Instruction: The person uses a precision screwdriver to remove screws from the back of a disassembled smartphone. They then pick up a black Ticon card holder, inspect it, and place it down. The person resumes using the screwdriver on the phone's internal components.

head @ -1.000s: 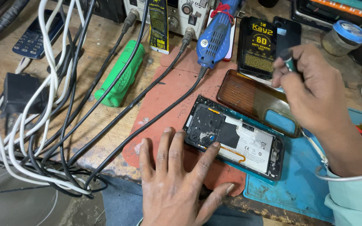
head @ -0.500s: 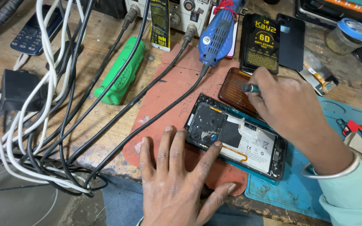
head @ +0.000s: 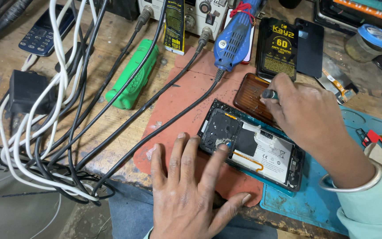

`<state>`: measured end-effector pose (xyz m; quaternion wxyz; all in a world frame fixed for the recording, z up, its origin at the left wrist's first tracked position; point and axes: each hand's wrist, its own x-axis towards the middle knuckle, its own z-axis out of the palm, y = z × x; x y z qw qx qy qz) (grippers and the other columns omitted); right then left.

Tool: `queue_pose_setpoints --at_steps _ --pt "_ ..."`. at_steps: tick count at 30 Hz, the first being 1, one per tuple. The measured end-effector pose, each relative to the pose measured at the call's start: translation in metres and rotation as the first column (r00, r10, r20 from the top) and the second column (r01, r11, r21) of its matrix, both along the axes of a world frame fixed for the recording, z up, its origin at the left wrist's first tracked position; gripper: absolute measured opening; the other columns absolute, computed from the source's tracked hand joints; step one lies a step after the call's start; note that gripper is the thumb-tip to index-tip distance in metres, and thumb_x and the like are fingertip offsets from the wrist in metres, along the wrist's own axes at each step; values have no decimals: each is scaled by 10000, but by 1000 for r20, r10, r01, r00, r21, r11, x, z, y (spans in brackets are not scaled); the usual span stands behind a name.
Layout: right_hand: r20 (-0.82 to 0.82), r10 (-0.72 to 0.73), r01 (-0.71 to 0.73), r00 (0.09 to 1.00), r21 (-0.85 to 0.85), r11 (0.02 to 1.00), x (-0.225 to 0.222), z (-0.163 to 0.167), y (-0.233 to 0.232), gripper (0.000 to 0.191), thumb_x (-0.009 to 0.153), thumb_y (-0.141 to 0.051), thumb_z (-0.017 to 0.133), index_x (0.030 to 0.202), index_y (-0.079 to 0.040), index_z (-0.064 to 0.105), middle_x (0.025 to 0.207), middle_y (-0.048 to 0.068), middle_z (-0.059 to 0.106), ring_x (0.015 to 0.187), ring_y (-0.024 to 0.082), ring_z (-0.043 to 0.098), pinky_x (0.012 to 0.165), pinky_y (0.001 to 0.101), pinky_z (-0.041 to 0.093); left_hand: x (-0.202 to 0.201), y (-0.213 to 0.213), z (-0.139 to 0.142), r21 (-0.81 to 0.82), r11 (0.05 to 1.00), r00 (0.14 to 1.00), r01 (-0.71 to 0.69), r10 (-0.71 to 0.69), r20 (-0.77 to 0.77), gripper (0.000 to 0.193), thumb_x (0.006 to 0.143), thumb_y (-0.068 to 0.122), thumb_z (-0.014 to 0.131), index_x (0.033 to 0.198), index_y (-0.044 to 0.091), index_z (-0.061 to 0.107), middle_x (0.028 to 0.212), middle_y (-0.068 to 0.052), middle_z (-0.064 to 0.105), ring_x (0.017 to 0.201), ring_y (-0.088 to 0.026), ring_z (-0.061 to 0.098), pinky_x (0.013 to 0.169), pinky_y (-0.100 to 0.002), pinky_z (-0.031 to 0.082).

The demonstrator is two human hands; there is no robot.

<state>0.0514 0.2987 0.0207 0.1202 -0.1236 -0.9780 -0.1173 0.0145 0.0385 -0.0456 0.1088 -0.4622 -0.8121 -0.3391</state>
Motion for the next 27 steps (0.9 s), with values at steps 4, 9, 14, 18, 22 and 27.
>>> queue_pose_setpoints --at_steps 4,9,14,18,22,27 --pt "-46 134 -131 990 69 989 1 1 -4 268 858 -181 772 1000 -61 579 710 112 664 678 313 692 533 437 524 0 0 -2 22 1000 1000 -5 4 22 886 835 691 667 1339 -30 559 1423 -289 464 1436 -474 355 1149 -725 109" --pt "-38 171 -166 984 118 979 -1 1 -4 272 840 -201 769 938 -58 559 682 99 630 708 299 687 567 435 539 1 0 0 22 1000 1000 -10 10 -15 774 841 678 682 1285 48 610 1428 -287 463 1435 -476 358 1149 -718 118" --pt "-58 215 -212 975 54 976 -6 -2 3 260 857 -178 728 970 -32 544 807 141 661 715 356 677 574 459 539 2 0 2 15 1000 1000 -14 14 -19 756 843 684 680 1252 49 632 1411 -287 471 1417 -471 374 1141 -722 127" --pt "4 135 -134 991 -15 991 -4 -2 8 261 905 -215 712 1004 -35 551 757 169 676 687 398 678 551 499 528 2 0 4 9 1000 999 -20 20 -33 759 838 691 674 1205 27 642 1398 -299 489 1410 -476 385 1139 -717 140" --pt "-37 74 -78 997 -124 989 -1 2 16 289 922 -227 735 1040 -46 542 774 184 704 733 403 700 604 511 536 2 0 6 1 1000 999 -29 29 -46 758 841 694 667 1178 15 659 1384 -299 511 1405 -464 403 1144 -709 152" --pt "-102 46 -87 994 -442 893 3 4 30 289 937 -143 700 952 -21 439 958 100 776 818 356 738 627 449 568 2 1 6 5 1000 998 -28 28 -52 762 843 698 662 1178 14 663 1377 -305 511 1399 -467 405 1137 -709 149"
